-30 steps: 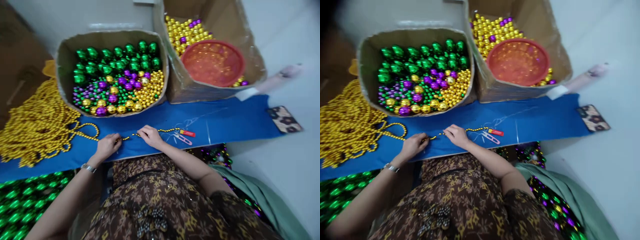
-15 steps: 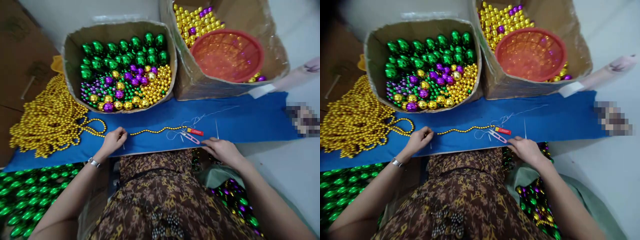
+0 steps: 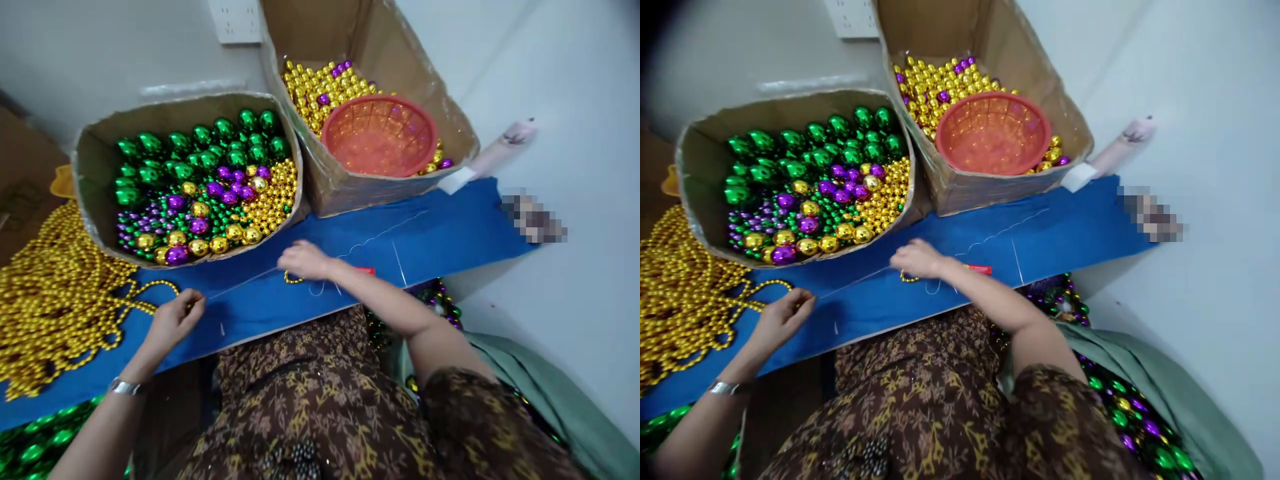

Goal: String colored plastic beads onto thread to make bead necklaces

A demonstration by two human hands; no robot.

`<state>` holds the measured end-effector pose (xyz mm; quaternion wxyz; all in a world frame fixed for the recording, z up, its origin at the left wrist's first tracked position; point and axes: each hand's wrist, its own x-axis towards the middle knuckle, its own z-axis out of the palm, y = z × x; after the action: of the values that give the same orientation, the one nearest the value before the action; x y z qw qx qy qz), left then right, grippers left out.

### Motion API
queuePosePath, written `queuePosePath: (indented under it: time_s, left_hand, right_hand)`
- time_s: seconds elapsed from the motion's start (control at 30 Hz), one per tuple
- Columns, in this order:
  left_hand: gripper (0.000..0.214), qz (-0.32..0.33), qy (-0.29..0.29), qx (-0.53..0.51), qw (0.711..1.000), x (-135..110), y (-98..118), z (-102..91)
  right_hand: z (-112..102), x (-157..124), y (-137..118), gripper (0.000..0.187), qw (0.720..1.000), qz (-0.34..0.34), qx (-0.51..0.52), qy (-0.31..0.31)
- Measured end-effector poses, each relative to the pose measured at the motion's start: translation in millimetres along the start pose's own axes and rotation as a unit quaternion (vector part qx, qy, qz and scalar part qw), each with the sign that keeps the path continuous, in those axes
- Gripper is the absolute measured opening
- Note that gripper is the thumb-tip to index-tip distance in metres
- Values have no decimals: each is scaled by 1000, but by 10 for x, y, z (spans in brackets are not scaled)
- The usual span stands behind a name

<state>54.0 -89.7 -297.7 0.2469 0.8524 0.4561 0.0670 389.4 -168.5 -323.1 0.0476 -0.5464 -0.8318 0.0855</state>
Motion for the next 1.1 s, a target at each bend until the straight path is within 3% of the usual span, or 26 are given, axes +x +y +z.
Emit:
queuePosePath:
  time_s: [0.07,0.17,0.23,0.3,0.37,0.47,0.57,0.67,0.77,0.93,1.1]
  left_hand:
    - [24,-44,17,28,998,-16,-117,-8]
    - [22,-71,21,63,995,12,-150,35]
    - [22,-71,23,67,995,57,-101,74]
    - [23,-75,32,63,995,101,-48,103]
    - [24,-77,45,56,994,128,-20,117]
    - [25,-74,57,38,995,140,-17,127]
    - [25,-78,59,23,995,134,-6,135]
    - [24,-73,69,21,995,120,45,126]
    - [25,-58,70,12,996,106,99,102]
    - [28,-57,92,-4,994,100,124,75]
    - [27,-55,91,1,994,93,141,51]
  right_hand:
    - [-189,-495,570,24,987,149,-63,-21]
    - [-422,-1117,1170,28,958,266,-105,-22]
    - [-491,-1382,1287,30,926,353,-136,-8]
    - [-485,-1530,1190,33,898,414,-151,4]
    - [-415,-1598,948,33,908,402,-118,-3]
    - [-228,-1637,506,32,962,272,-7,-38]
    - [-13,-1674,198,34,978,206,14,-37]
    - [118,-1702,110,29,979,205,5,-16]
    - [119,-1633,131,33,975,214,56,9]
    - [-22,-1147,23,34,968,214,118,60]
    - [-96,-553,-217,43,981,193,-30,18]
